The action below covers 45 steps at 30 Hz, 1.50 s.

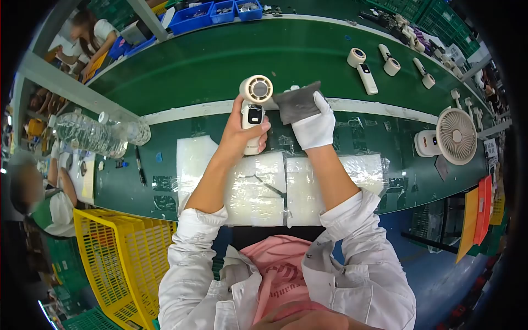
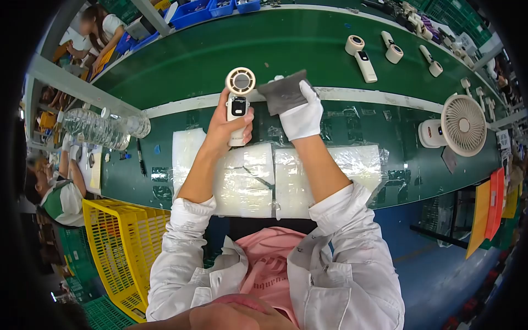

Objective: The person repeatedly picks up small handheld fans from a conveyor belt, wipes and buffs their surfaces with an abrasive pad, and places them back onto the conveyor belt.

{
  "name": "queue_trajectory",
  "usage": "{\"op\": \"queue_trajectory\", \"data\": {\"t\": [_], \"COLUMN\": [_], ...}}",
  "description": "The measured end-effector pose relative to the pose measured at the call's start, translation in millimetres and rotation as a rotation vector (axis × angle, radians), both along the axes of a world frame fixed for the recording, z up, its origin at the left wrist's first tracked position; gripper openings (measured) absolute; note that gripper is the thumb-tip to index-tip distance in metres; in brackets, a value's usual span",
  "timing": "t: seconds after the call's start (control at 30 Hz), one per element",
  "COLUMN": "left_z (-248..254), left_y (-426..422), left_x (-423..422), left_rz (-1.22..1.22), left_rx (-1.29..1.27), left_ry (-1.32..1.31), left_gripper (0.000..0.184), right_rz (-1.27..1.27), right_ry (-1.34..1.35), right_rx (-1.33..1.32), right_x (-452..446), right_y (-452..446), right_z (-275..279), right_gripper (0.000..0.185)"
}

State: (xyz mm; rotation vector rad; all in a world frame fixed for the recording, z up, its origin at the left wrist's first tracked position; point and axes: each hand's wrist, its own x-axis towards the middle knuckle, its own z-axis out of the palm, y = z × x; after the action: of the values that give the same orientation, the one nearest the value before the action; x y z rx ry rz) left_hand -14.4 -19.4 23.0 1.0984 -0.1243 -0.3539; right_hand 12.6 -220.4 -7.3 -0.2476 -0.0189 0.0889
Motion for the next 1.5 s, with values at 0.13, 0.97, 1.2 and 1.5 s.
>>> {"op": "queue_trajectory", "data": {"t": [0.13, 0.97, 1.2, 1.5], "left_z": [1.5, -3.7, 4.6, 2.8], "left_y": [7.4, -6.1, -1.4, 22.5], "left_x": [-6.2, -18.5, -11.7, -5.2], "left_rz": [-0.043, 0.107, 0.222, 0.048], "left_rx": [0.242, 0.549, 0.354, -0.517], "left_ry": [-0.192, -0.311, -0.132, 0.242], "left_gripper": [0.107, 0.086, 0.074, 0.054], "right_rz": [-0.125, 0.201, 0.166, 0.002], "right_ry": [0.091, 0.113, 0.079, 0.198], "right_rx": [-0.074, -0.060, -0.163, -0.311], "right_x": [4.6, -8.4, -7.6, -15.7], "right_y": [-0.6, 21.9, 27.3, 31.8], "right_z": [-2.6, 3.7, -11.6, -3.2], "right_gripper": [0.037, 0.038, 0.037, 0.036]}}
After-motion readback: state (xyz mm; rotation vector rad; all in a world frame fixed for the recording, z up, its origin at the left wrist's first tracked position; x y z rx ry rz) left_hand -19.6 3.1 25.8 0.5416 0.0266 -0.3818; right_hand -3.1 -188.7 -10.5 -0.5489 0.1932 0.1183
